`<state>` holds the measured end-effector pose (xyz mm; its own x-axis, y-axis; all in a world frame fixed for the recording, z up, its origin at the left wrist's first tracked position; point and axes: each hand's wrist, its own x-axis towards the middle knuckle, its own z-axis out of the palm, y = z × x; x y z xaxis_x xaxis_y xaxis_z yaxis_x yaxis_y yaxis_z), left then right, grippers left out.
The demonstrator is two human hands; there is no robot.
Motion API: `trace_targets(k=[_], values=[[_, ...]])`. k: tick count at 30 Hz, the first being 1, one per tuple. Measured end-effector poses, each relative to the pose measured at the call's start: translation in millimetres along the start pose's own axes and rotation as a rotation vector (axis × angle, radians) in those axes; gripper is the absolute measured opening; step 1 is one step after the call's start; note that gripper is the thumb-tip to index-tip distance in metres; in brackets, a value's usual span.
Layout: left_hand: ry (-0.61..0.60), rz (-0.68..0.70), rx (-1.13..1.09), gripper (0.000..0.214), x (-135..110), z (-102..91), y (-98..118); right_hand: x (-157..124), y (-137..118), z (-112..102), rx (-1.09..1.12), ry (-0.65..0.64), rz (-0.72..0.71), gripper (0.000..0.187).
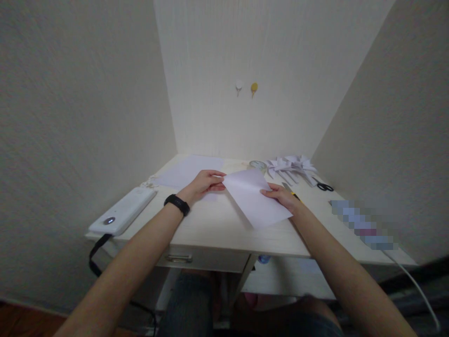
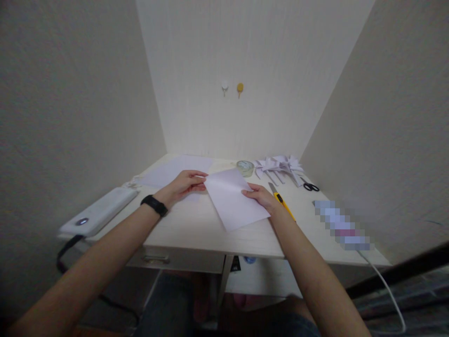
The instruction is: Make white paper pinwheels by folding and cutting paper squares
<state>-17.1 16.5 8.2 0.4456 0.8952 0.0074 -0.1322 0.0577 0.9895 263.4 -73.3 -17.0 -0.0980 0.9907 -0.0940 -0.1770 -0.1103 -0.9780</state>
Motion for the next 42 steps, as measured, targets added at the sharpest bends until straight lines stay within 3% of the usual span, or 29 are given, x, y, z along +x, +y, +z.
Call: trace_targets(k=[6,16,20,24,27,30,36,42], values=[[0.072,0.039,-0.028,0.021,4,0.9,-5,-1,0,5,-0.010,0.016,0.046,0.045],[0.170,0.123,-0.054,0.027,1,9.7,-12,-6,1,29,-0.059,0.067,-0.142,0.044],[0.179,0.104,-0.114,0.030,0,10.2,-9,-5,2,24,-0.060,0.023,-0.022,0.035],[0.131,0.035,-0.127,0.018,2,4.8,-8,-4,2,17,-0.058,0.023,0.027,0.029],[0.050,0.018,-0.088,0.004,3,0.2,-8,-3,-1,13,-0.049,-0.009,0.028,0.034],[0.029,0.030,-0.082,0.003,3,-2.1,-8,-4,-6,9,-0.032,0.002,0.005,0.041],[0.031,0.034,-0.125,0.011,1,0.3,-9,-7,-11,8,-0.047,0.034,0.020,0.042],[0.044,0.108,-0.079,0.031,0,9.9,-15,-6,-4,23,-0.224,0.157,-0.146,0.041]])
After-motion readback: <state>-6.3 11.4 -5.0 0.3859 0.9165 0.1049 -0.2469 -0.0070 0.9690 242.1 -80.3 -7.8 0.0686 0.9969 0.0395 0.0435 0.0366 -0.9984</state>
